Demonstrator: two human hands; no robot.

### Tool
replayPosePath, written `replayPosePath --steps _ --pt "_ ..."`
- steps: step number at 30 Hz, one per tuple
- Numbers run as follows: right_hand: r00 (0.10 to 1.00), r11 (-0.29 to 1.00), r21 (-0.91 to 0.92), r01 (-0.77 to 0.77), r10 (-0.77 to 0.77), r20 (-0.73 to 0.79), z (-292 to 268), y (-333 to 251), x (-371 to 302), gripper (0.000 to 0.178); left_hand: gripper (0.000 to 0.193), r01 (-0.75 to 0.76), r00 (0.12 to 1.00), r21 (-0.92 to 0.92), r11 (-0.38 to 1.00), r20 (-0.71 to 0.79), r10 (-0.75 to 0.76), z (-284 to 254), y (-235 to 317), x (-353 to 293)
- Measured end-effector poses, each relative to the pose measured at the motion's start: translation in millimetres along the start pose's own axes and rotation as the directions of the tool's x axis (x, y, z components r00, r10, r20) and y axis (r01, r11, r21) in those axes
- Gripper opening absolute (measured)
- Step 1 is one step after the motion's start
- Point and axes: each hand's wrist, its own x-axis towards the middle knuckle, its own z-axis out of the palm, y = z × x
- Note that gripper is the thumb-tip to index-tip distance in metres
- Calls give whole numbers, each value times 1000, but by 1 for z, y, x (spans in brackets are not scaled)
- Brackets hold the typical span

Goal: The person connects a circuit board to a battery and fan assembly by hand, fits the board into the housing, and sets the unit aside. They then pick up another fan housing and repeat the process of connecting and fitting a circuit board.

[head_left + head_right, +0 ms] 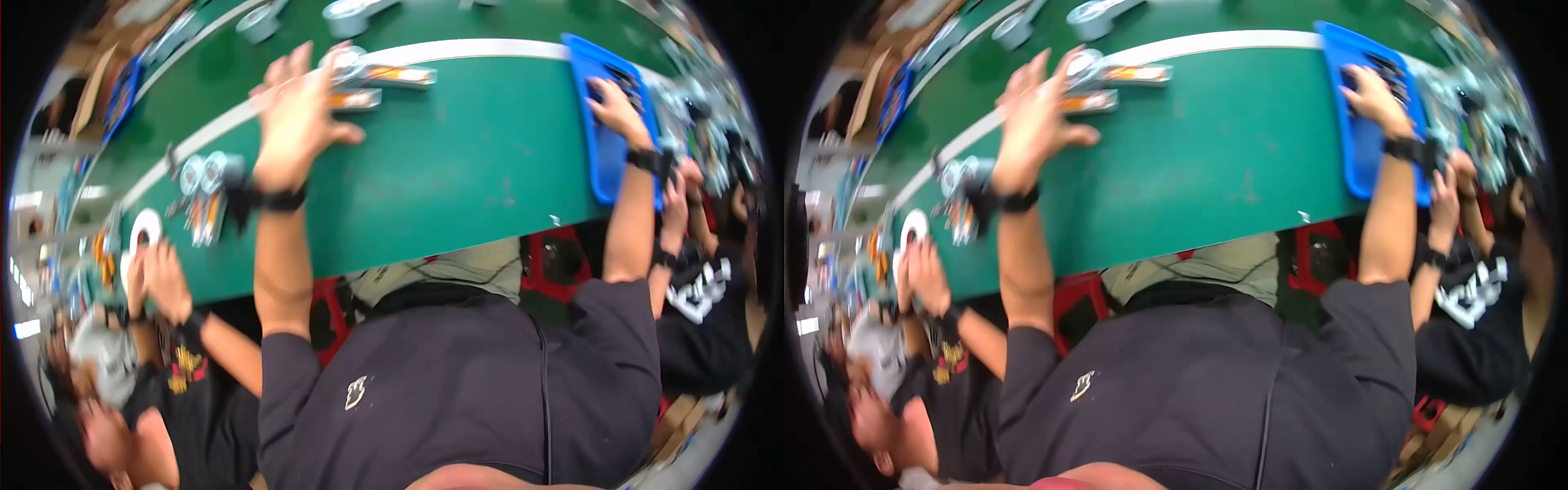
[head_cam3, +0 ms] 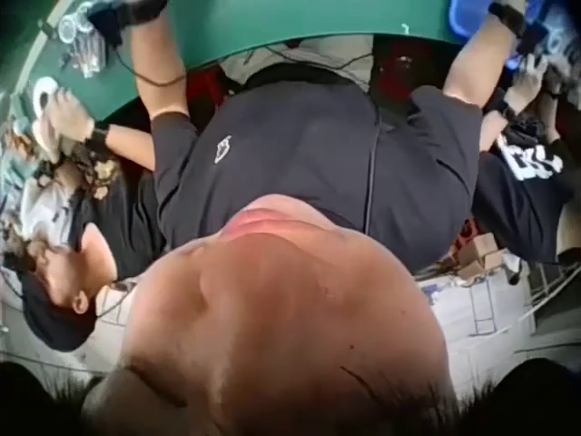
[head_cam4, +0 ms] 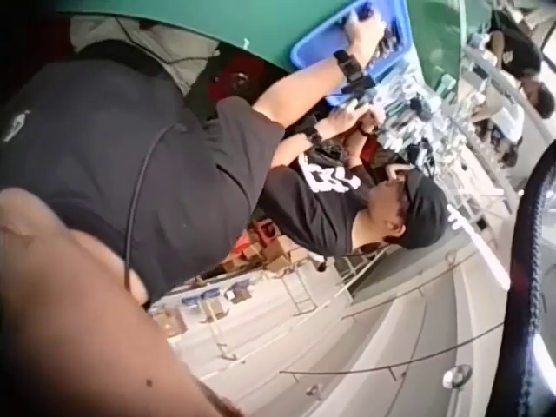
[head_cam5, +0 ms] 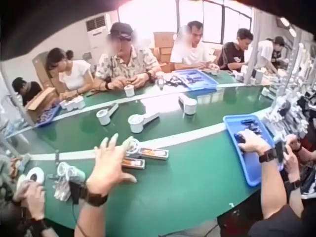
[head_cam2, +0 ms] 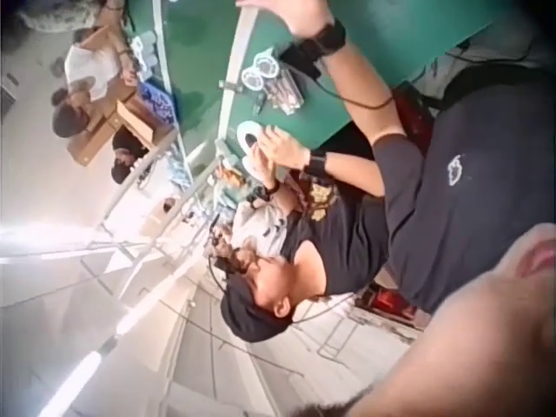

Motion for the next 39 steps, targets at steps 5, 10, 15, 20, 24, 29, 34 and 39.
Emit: replayPosePath --steps 5,10,15,20,24,29,34,39 --pt "969 942 244 233 -247 30 -25 -3 -44 53 98 50 949 33 998 310 -58 15 -5 27" --pt "994 940 334 -71 41 97 -13 2 -64 51 97 -124 924 -4 992 364 117 17 13 32" --pt "994 972 228 -53 73 -81 -5 -20 -48 37 88 -466 834 -215 858 217 507 18 65 0" --pt "964 923 278 -266 262 55 -10 2 -49 25 81 -413 905 -190 891 20 424 19 56 -22" --pt "970 759 609 -232 225 90 -8 46 -53 24 86 -301 895 -258 918 257 365 -4 60 -33" --pt "936 825 538 -176 309 -167 -50 -4 -56 29 89 -276 824 -388 880 376 424 -24 73 -62" --pt "956 736 642 214 -23 -292 -72 -279 -94 28 85 -297 951 -471 830 -66 303 -24 59 -70" --pt "957 764 645 14 176 -229 -34 -344 -103 30 73 -131 985 -468 874 42 170 4 35 -72"
